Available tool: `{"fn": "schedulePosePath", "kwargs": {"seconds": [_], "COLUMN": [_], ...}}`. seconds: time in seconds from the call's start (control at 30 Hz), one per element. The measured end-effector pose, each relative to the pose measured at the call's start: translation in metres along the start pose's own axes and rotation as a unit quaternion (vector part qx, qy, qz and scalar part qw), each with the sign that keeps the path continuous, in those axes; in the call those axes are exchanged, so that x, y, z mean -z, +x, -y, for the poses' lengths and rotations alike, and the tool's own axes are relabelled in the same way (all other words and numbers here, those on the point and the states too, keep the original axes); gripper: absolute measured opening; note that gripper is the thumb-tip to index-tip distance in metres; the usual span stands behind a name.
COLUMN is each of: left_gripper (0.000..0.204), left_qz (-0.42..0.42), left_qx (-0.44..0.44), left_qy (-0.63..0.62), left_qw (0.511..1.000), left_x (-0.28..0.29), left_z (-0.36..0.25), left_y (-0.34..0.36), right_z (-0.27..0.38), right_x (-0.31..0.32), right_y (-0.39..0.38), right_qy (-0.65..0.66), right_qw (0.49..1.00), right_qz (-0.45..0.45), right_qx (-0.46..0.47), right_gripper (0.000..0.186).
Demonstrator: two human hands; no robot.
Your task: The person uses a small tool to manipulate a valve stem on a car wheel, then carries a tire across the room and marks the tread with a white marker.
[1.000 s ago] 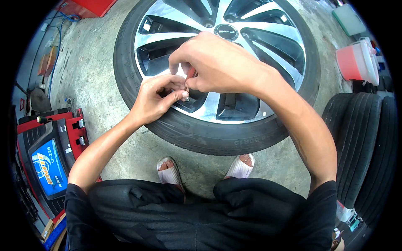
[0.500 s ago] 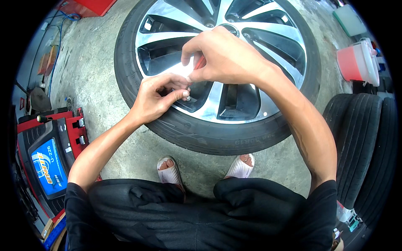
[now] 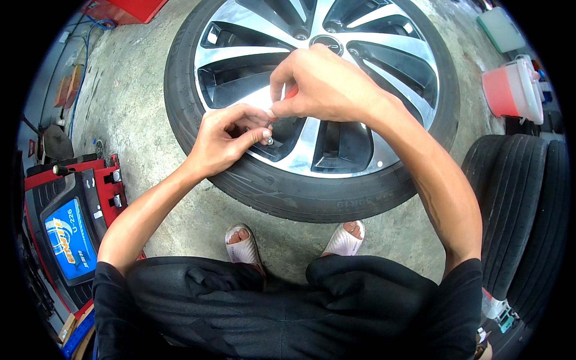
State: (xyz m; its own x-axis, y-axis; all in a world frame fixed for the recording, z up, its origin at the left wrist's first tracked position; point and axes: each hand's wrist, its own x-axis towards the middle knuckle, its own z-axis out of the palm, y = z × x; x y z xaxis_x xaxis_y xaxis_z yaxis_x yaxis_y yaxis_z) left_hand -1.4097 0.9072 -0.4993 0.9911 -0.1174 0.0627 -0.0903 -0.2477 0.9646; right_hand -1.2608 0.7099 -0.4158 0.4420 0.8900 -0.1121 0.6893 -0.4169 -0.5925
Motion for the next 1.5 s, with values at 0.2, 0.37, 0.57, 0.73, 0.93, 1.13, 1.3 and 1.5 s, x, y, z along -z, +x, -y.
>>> {"fn": "schedulePosePath", "kwargs": {"seconds": [0.2,0.37,0.57,0.73,0.93,1.13,1.3,1.5], "left_gripper": [0.018,0.018,0.016,0.015,0.015,0.015,0.015,0.016], "left_qz": [0.008,0.007,0.012,0.009,0.002,-0.016,-0.018,-0.021], "left_qx": [-0.007,0.004,0.016,0.007,0.013,0.004,0.006,-0.003], "left_qy": [0.020,0.013,0.006,0.001,-0.008,0.011,0.019,0.053], "left_qw": [1.000,1.000,1.000,1.000,1.000,1.000,1.000,0.998], "left_x": [0.001,0.002,0.003,0.002,0.002,0.003,0.002,0.002], "left_z": [-0.002,0.000,-0.004,0.000,-0.001,0.003,0.003,-0.002], "left_y": [0.000,0.000,0.001,0.001,0.001,0.001,0.001,0.001], "right_z": [0.000,-0.001,-0.005,-0.002,-0.005,-0.011,-0.008,-0.011], "right_x": [0.002,0.002,0.002,0.004,0.001,-0.004,-0.003,-0.002], "right_y": [-0.001,0.000,0.000,-0.001,0.000,0.002,0.001,0.000], "right_qy": [0.011,0.034,0.067,0.052,0.034,0.026,-0.001,0.010], "right_qw": [1.000,0.999,0.996,0.997,0.999,1.000,0.999,0.999], "right_qz": [0.021,0.027,0.028,0.036,0.002,-0.011,0.001,0.008], "right_qx": [0.007,0.027,0.046,0.034,0.028,0.004,-0.032,0.029], "right_gripper": [0.023,0.021,0.019,0.019,0.020,0.023,0.023,0.024]}}
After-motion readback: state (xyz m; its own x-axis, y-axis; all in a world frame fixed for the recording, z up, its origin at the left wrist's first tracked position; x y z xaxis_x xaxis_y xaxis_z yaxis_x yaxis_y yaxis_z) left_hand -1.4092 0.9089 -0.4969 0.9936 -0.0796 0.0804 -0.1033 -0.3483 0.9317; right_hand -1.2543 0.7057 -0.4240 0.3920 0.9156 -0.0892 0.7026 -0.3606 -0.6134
